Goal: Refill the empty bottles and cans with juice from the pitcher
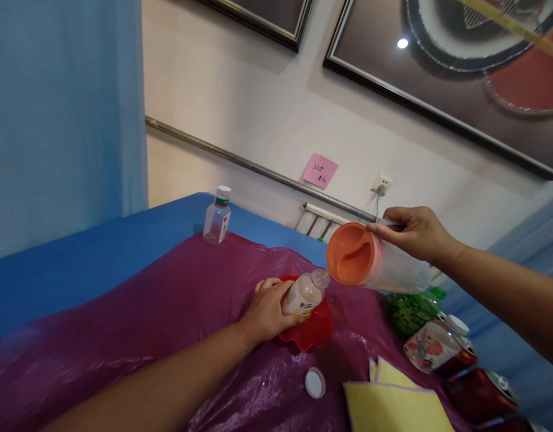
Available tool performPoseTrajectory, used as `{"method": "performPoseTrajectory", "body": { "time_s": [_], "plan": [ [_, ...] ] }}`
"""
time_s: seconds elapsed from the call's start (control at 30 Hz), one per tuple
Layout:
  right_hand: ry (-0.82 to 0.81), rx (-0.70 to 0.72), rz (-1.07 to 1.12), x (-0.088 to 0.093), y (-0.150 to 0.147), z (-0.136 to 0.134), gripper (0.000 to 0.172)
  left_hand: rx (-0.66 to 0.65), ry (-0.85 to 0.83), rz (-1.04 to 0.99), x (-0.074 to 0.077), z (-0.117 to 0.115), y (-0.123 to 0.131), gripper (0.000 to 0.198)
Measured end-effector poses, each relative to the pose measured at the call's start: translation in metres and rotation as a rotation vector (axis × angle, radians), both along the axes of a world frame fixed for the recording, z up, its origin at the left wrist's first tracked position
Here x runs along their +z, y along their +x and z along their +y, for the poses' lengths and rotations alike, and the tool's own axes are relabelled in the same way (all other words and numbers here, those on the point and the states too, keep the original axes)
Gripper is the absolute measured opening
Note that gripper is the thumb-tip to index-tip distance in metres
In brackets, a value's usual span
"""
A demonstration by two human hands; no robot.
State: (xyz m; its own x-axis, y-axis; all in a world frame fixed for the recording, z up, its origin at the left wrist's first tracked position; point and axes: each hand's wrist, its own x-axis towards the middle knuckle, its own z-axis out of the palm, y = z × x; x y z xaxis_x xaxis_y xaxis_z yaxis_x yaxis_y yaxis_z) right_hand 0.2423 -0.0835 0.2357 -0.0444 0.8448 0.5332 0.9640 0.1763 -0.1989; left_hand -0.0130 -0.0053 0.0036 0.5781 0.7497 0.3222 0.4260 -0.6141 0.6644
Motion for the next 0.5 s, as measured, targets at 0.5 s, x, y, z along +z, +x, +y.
{"method": "performPoseTrajectory", "body": {
  "time_s": [0.5],
  "plan": [
    [0.046, -0.064, 0.157, -0.033, 0.016, -0.003, 0.061, -0.001, -0.007, -0.001, 0.000, 0.001, 0.001, 0.071]
  ]
}}
